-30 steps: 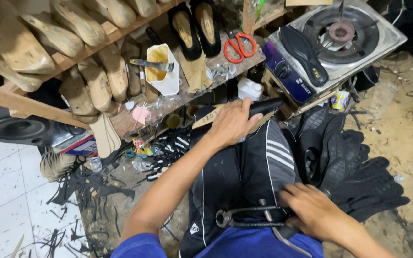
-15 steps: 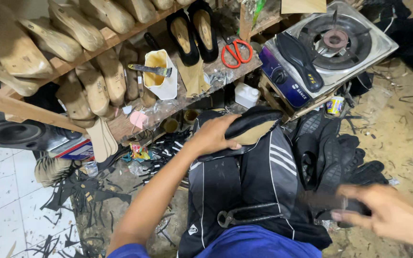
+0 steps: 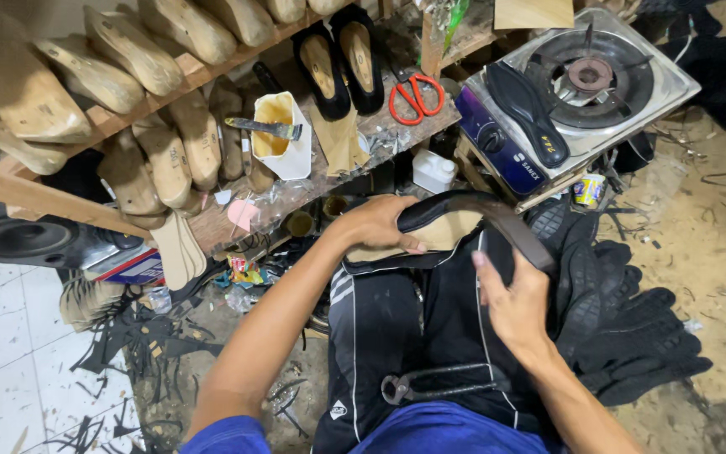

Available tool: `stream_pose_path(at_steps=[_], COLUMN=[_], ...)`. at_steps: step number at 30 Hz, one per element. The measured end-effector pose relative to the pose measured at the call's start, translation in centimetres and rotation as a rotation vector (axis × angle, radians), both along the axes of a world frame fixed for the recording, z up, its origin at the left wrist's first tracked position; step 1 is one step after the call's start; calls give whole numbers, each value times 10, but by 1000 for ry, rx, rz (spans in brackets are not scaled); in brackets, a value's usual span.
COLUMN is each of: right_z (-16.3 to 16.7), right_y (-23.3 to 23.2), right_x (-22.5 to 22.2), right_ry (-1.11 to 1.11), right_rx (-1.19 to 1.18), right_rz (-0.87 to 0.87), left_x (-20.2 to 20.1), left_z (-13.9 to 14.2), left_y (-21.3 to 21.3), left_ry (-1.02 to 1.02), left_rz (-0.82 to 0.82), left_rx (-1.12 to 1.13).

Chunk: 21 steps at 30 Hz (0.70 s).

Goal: The person sits on the floor with a shoe upper stretched over a wooden last on their lap. They use pincers to pull and grip the upper's edge, tap and press the material with a hammer-like tool, and trim excess material, working the shoe around the last.

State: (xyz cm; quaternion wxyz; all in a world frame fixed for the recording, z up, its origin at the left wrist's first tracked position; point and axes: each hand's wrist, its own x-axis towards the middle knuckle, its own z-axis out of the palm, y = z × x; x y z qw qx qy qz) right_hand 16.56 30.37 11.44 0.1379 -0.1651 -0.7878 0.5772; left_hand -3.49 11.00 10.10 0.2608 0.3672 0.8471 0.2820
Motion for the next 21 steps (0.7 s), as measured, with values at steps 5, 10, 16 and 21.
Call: stream_pose_path(at_steps=[5,10,16,21], right_z=[-3,7,6,16], right_y=[-11,-11,-36,-32], right_x=[-4,-6,-5,-15], right_ry=[339,20,275,152], right_rx=[29,113,411,256], right_rz=[26,70,220,221], left_x=[1,2,27,74], left_z=[1,14,42,50], left_y=[-7,-10,-16,-64], left_ry=[9,8,95,379], left_rz=[17,37,155,435], left_rx=[-34,-4,-155,152])
